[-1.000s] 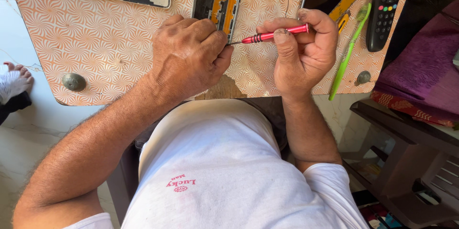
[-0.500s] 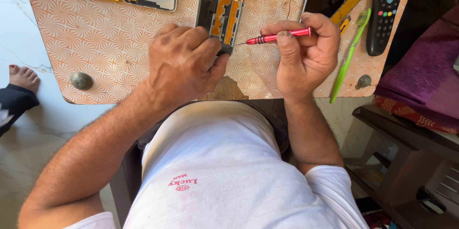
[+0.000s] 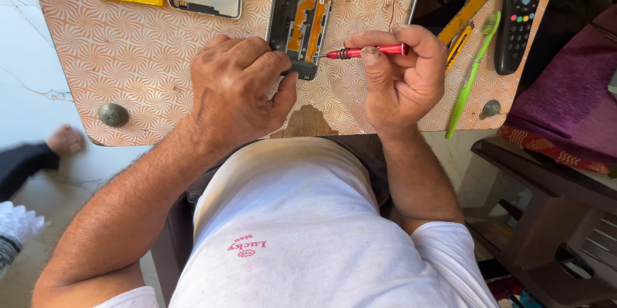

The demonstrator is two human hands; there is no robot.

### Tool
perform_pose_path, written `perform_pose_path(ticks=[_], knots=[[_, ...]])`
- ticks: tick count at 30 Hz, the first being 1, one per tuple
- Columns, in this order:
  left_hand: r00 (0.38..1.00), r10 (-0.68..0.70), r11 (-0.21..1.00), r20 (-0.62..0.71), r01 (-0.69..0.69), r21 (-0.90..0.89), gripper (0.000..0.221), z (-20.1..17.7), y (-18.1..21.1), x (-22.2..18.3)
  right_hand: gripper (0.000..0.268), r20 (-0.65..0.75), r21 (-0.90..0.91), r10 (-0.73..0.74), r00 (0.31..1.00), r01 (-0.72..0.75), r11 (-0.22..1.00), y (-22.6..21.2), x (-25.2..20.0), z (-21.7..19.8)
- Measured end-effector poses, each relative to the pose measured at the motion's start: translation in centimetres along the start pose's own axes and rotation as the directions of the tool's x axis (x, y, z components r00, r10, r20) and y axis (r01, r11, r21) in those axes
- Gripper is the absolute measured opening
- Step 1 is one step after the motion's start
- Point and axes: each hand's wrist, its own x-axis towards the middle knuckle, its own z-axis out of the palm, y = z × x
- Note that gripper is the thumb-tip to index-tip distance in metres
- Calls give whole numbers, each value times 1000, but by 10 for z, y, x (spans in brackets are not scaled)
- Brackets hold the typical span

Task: The person uses a red screwdriver to manipulate small components inside a disassembled smartphone chassis. They repeatedly loosen and tighten screws on a metal bracket near the bottom of the device, occasionally adjusting the bracket with their fingers. The workspace contains other phone parts, including a battery and screen assembly.

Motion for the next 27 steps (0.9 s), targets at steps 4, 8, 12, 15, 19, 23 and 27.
perform_pose_path(ticks=[4,8,12,15,19,23,27], knots=[[1000,-7,1000,4,7,-17,12,0,-2,2,31,-25,-8,5,1000,-5,1000,3,3,-2],[1000,-8,1000,8,8,-30,11,1,-2,2,29,-47,18,41,998,-40,999,3,1,-5],[1000,-12,999,4,12,-36,11,1,-3,3,31,-72,84,45,996,-39,996,6,3,-5],[1000,-19,999,11,20,-47,11,1,-3,3,32,-86,119,40,996,-29,993,9,4,-6],[1000,-14,998,4,14,-58,10,2,-4,2,32,-80,73,18,997,-12,997,9,5,-7],[1000,-14,999,-17,13,-45,10,2,-4,4,30,-36,53,26,999,-24,998,-4,14,-7],[999,-38,999,-27,37,-16,10,5,-3,1,20,149,-130,147,978,-128,983,-33,30,-7]])
